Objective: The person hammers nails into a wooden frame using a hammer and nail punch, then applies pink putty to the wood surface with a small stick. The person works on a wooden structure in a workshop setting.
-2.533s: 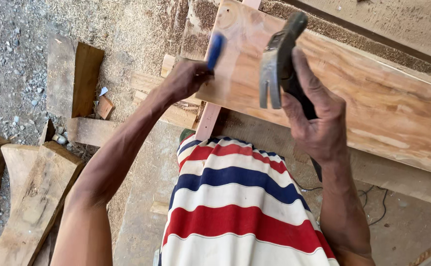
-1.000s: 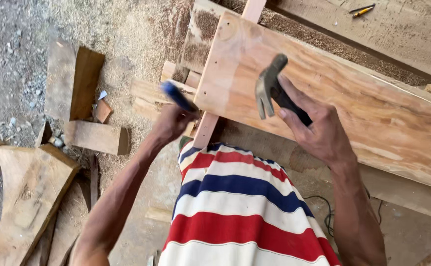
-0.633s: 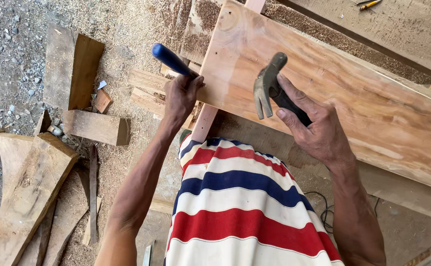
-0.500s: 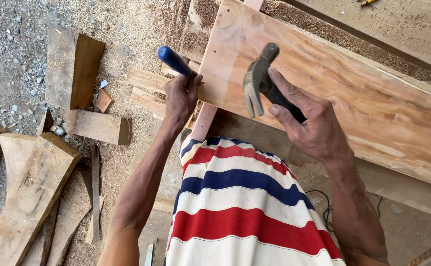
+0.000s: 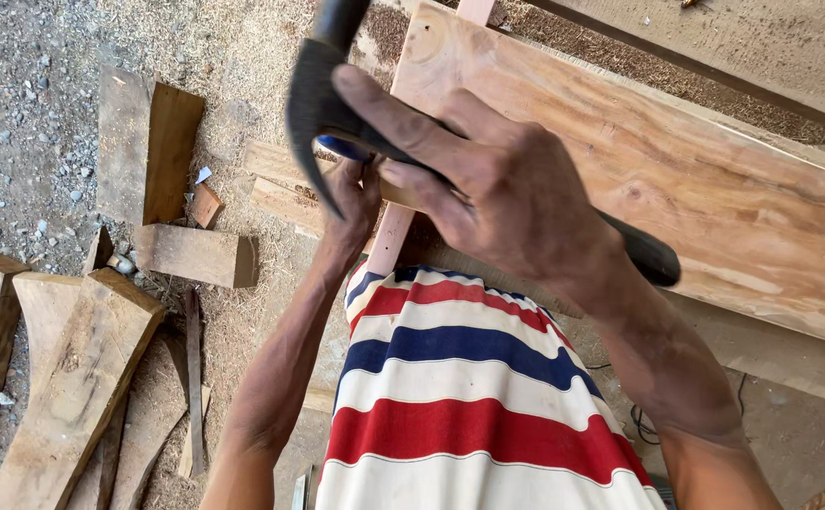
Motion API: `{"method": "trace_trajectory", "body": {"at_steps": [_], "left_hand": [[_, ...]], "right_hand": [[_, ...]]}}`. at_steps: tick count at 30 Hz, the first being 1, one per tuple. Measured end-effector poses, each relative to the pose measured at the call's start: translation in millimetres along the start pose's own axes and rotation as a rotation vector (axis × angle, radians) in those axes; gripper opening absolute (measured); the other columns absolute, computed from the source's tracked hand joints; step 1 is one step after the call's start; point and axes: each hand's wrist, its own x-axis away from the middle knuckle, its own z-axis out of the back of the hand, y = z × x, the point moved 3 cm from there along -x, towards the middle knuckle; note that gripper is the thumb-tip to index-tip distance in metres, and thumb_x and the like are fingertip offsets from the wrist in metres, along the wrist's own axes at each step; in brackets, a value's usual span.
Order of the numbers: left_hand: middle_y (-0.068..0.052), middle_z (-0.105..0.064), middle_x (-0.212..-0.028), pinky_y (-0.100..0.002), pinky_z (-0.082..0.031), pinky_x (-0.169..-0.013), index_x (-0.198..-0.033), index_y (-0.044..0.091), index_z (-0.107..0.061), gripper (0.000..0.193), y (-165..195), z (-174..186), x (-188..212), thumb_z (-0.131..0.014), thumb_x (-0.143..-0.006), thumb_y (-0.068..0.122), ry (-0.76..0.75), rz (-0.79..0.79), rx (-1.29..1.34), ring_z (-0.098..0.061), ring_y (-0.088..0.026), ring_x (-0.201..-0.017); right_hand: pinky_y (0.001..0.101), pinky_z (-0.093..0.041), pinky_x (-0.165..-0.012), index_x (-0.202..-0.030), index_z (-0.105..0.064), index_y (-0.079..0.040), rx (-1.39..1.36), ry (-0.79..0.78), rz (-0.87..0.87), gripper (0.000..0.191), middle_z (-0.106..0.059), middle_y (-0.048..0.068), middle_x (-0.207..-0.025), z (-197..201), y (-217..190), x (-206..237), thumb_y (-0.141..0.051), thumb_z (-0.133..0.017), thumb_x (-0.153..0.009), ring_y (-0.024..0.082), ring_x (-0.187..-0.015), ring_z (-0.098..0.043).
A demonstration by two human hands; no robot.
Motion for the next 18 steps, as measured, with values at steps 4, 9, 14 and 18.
{"method": "trace_trajectory", "body": {"at_steps": [4, 9, 14, 18], "left_hand": [[-0.015, -0.073, -0.087, -0.041, -0.056, -0.065, -0.102, 0.001, -0.069, 0.012, -4, -7, 8, -0.066, -0.090, 0.001, -0.021, 0.116, 0.024, -0.071, -0.026, -0.073], [-0.017, -0.071, -0.089, -0.044, -0.055, -0.065, -0.104, 0.003, -0.066, 0.010, 2, -20, 12, -0.067, -0.094, 0.004, -0.040, 0.074, -0.079, -0.070, -0.032, -0.078], [-0.016, -0.070, -0.083, -0.047, -0.053, -0.070, -0.097, 0.001, -0.066, 0.006, 4, -19, 1, -0.064, -0.099, 0.007, -0.288, -0.028, -0.333, -0.070, -0.034, -0.082], [-0.013, -0.073, -0.073, -0.038, -0.053, -0.056, -0.093, 0.000, -0.073, 0.020, -14, 3, -11, -0.065, -0.100, 0.018, -0.203, 0.479, 0.199, -0.070, -0.020, -0.064]], "right_hand": [[0.0363, -0.055, -0.046, -0.158, -0.041, -0.028, 0.378, -0.264, 0.057, 0.065, -0.062, 0.015, -0.075, -19, -1, -24, -0.037, -0.067, -0.099, 0.019, -0.048, -0.058], [0.0367, -0.057, -0.055, -0.155, -0.042, -0.029, 0.071, -0.275, -0.099, 0.064, -0.066, 0.009, -0.079, -25, 24, -11, -0.033, -0.068, -0.097, 0.022, -0.056, -0.061], [0.0360, -0.055, -0.062, -0.160, -0.041, -0.026, -0.043, -0.116, -0.100, 0.064, -0.066, 0.006, -0.097, -10, 12, -1, -0.020, -0.067, -0.102, 0.017, -0.060, -0.057], [0.0376, -0.048, -0.061, -0.158, -0.042, -0.022, -0.048, -0.019, -0.107, 0.067, -0.056, 0.002, -0.074, 9, -21, -2, -0.017, -0.074, -0.100, 0.017, -0.061, -0.051]]}}
